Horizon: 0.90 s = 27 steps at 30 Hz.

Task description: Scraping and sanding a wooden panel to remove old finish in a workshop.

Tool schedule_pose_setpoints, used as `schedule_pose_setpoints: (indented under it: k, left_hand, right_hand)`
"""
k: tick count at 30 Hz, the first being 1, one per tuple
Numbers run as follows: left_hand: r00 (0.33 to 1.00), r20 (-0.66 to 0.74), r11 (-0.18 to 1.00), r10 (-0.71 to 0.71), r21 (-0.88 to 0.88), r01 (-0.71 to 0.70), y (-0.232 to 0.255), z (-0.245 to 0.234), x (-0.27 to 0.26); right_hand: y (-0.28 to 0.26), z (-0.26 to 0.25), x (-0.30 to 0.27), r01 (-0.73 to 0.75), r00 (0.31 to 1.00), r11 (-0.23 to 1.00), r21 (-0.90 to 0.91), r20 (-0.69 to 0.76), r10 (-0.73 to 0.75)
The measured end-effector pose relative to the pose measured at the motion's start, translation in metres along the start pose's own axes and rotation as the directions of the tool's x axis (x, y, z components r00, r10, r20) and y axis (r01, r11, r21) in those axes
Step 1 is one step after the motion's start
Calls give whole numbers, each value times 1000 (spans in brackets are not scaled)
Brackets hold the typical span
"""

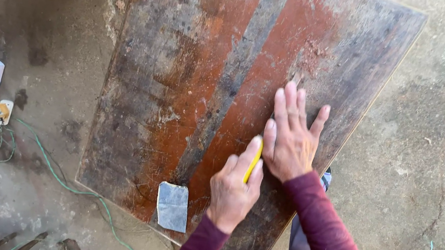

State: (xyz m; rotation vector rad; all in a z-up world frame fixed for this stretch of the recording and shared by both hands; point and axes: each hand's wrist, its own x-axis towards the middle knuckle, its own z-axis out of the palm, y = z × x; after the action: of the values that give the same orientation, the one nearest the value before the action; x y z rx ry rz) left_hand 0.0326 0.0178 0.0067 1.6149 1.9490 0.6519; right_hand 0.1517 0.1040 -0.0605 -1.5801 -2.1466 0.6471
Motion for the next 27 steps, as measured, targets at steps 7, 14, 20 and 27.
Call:
schedule_pose_setpoints:
  k: [7,14,20,27]
  left_hand:
    - [998,42,999,-44,-3,44,4,-3,-7]
    - [998,-31,998,56,-12,-56,3,7,10]
    - [999,-11,1000,31,6,-31,-1,15,24]
    - [997,-41,998,66,24,-65,13,8,14]
  right_hand:
    - [-3,0,-15,8,1000,1000,11,-1,-8]
    - [3,-7,6,-11,1000,1000,-7,-9,11]
    - [11,-8,25,-18,1000,999,-28,-5,18]
    - [12,-9,5,-2,1000,1000,-9,-15,2]
